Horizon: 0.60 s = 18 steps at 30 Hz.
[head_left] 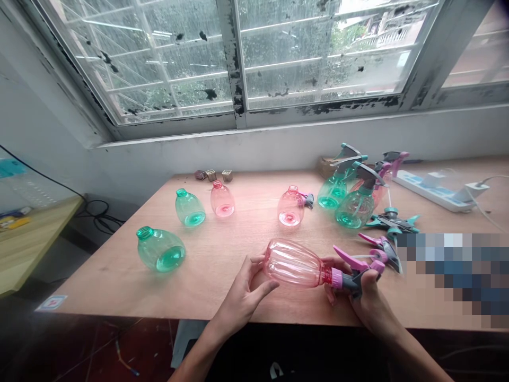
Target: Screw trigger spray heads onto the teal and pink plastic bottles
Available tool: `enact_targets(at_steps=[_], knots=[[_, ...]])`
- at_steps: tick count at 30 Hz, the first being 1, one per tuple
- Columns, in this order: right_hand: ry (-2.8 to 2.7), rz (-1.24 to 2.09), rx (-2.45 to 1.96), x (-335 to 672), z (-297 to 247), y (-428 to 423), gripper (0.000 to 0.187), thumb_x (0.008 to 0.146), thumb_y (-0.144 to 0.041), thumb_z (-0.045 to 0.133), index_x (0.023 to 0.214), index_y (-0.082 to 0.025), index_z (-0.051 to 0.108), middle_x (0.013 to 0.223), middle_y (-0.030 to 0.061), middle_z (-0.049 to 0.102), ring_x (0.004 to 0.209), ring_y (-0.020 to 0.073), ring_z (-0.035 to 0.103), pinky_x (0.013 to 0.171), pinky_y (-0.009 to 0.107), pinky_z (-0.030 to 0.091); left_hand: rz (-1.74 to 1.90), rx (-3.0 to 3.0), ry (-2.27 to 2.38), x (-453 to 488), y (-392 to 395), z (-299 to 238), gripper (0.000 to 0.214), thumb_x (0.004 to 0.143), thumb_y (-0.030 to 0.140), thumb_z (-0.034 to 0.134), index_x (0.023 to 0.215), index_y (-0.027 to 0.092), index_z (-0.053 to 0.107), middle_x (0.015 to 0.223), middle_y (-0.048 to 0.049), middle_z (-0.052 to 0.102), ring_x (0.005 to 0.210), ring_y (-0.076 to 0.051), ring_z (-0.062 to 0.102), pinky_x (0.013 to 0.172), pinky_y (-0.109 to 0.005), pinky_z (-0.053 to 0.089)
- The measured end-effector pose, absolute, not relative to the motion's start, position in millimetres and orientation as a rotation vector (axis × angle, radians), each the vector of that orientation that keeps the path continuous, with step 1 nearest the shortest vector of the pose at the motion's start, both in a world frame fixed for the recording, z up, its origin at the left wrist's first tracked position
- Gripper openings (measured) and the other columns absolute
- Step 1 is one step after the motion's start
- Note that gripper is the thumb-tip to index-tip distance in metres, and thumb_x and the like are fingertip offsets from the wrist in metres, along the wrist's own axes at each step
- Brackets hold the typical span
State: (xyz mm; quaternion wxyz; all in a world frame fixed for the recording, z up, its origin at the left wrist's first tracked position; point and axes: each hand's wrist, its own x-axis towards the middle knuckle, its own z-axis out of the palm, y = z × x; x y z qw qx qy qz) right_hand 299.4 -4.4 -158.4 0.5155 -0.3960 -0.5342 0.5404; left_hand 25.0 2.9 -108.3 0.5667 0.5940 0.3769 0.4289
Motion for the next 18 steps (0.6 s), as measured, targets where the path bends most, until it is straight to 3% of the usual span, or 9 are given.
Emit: enact_targets(at_steps=[5,9,14,18], knots=[[-1.297,1.186,-1.044,303.4,-161.1,-9.2,0.072,0.095,-0.079,0.035,0.117,-0.021,0.07,0.08,0.0076,0.073,0.077,0.0281,0.069,0.077,0.041,0.056,0.997,1.365,0.903,23.8,0.1,-110.3,0.059,0.089,0.036,0.079,0.135,0.026,0.042,0.149,-0.0124,0.053,0.141,-0.031,0.048,0.121,-0.052,0.033],[-1.28,1.24,-0.989,300.8,-158.8,-10.5,0.07,0.094,-0.08,0.036,0.107,-0.021,0.071,0.079,0.0078,0.073,0.076,0.0279,0.069,0.066,0.036,0.054,0.992,1.345,0.944,23.3,-0.7,-112.4,0.09,0.082,0.036,0.086,0.15,0.03,0.027,0.162,-0.0132,0.036,0.15,-0.033,0.036,0.124,-0.051,0.029],[-1.166,1.293,-0.959,298.0,-156.6,-7.3,0.065,0.094,-0.078,0.044,0.108,-0.02,0.069,0.076,0.0072,0.071,0.066,0.0249,0.066,0.061,0.036,0.054,0.983,1.379,0.964,23.9,0.9,-113.3,0.097,0.076,0.032,0.09,0.152,0.029,0.03,0.162,-0.014,0.036,0.147,-0.035,0.039,0.123,-0.052,0.031],[-1.196,1.253,-1.065,297.9,-152.9,-7.1,0.045,0.091,-0.062,0.067,0.107,-0.02,0.069,0.07,0.0019,0.067,0.058,0.0193,0.059,0.061,0.033,0.05,0.985,1.372,0.942,24.6,0.8,-112.9,0.096,0.076,0.028,0.09,0.153,0.031,0.032,0.162,-0.0114,0.039,0.15,-0.034,0.037,0.124,-0.05,0.032]])
